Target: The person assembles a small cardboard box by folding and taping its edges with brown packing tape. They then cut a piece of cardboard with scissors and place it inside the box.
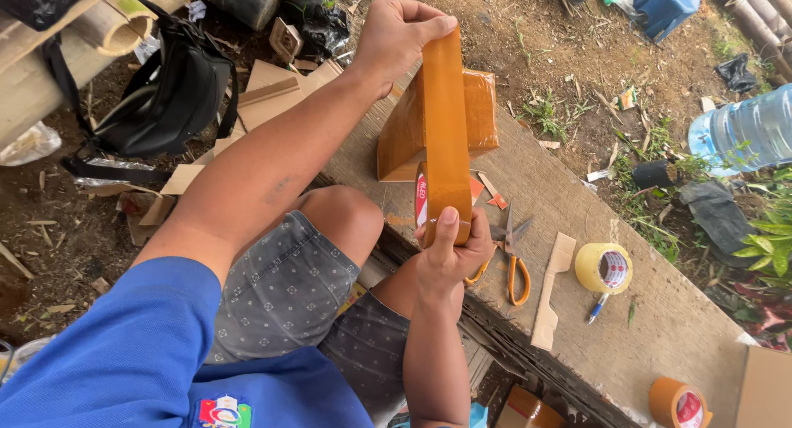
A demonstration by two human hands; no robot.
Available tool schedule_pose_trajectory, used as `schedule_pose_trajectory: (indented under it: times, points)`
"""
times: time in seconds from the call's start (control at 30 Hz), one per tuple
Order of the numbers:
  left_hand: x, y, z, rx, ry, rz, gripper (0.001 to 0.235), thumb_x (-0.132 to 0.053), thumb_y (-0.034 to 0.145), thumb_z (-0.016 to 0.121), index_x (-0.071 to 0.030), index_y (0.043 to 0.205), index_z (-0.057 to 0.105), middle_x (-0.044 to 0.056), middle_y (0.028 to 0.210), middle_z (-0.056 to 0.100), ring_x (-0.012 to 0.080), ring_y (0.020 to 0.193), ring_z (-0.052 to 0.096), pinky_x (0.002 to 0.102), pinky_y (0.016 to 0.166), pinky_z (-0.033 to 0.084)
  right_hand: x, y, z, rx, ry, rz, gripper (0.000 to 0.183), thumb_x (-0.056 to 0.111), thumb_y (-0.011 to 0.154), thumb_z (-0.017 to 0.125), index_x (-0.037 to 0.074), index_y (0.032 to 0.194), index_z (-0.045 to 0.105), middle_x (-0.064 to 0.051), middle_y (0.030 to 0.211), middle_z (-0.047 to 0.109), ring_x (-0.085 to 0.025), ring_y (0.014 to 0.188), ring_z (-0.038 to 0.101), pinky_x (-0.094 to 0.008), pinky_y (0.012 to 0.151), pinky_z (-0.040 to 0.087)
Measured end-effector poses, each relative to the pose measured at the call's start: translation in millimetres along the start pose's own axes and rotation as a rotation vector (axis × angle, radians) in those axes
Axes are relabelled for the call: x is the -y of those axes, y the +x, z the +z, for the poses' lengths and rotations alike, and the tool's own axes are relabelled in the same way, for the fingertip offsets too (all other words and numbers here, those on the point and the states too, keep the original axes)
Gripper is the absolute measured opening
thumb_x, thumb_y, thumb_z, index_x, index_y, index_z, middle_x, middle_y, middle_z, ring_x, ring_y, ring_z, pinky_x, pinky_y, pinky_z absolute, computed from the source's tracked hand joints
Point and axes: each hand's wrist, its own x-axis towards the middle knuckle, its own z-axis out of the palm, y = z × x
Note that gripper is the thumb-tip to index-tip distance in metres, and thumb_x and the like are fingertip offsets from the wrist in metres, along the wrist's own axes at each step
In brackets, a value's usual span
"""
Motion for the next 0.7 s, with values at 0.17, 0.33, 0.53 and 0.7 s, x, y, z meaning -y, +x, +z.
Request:
schedule_pose_trajectory:
  times: [0.17, 0.33, 0.53, 0.7]
  points:
    - [-5.2, 1.4, -0.5, -0.011, 0.021, -0.086, 0.023, -0.027, 0.083, 0.083, -0.005, 0.090, 0.080, 0.004, 0.084, 0.079, 0.0067, 0.068, 0.070, 0.024, 0.056, 0.056, -1.0, 0.5, 2.9, -0.025, 0.013, -0.012, 0.031, 0.028, 0.105, 0.065, 0.001, 0.090, 0.058, -0.006, 0.066, 0.062, -0.010, 0.052, 0.058, -0.023, 0.049, 0.047]
    - [-8.2, 2.5, -0.6, -0.027, 0.048, -0.147, 0.022, -0.028, 0.083, 0.084, -0.008, 0.089, 0.080, 0.002, 0.082, 0.079, 0.0058, 0.065, 0.069, 0.022, 0.054, 0.056, -6.8, 1.2, 3.8, -0.045, 0.023, 0.012, 0.031, 0.028, 0.104, 0.065, 0.001, 0.089, 0.058, -0.005, 0.065, 0.061, -0.009, 0.050, 0.058, -0.023, 0.047, 0.046]
    - [-7.9, 5.0, -2.0, -0.034, 0.060, -0.145, 0.022, -0.029, 0.082, 0.085, -0.009, 0.088, 0.079, 0.002, 0.082, 0.078, 0.0063, 0.067, 0.071, 0.023, 0.056, 0.059, -15.1, 0.0, 2.7, -0.041, 0.040, 0.022, 0.031, 0.027, 0.104, 0.065, 0.000, 0.090, 0.058, -0.005, 0.069, 0.062, -0.010, 0.053, 0.058, -0.024, 0.050, 0.048]
    - [-7.6, 3.7, -0.8, -0.026, 0.043, -0.157, 0.023, -0.030, 0.082, 0.084, -0.009, 0.088, 0.078, 0.002, 0.083, 0.079, 0.0070, 0.070, 0.073, 0.026, 0.059, 0.061, -17.2, -1.3, 2.4, -0.036, 0.046, 0.009, 0.030, 0.026, 0.104, 0.065, 0.000, 0.091, 0.059, -0.006, 0.070, 0.063, -0.010, 0.053, 0.058, -0.024, 0.050, 0.048]
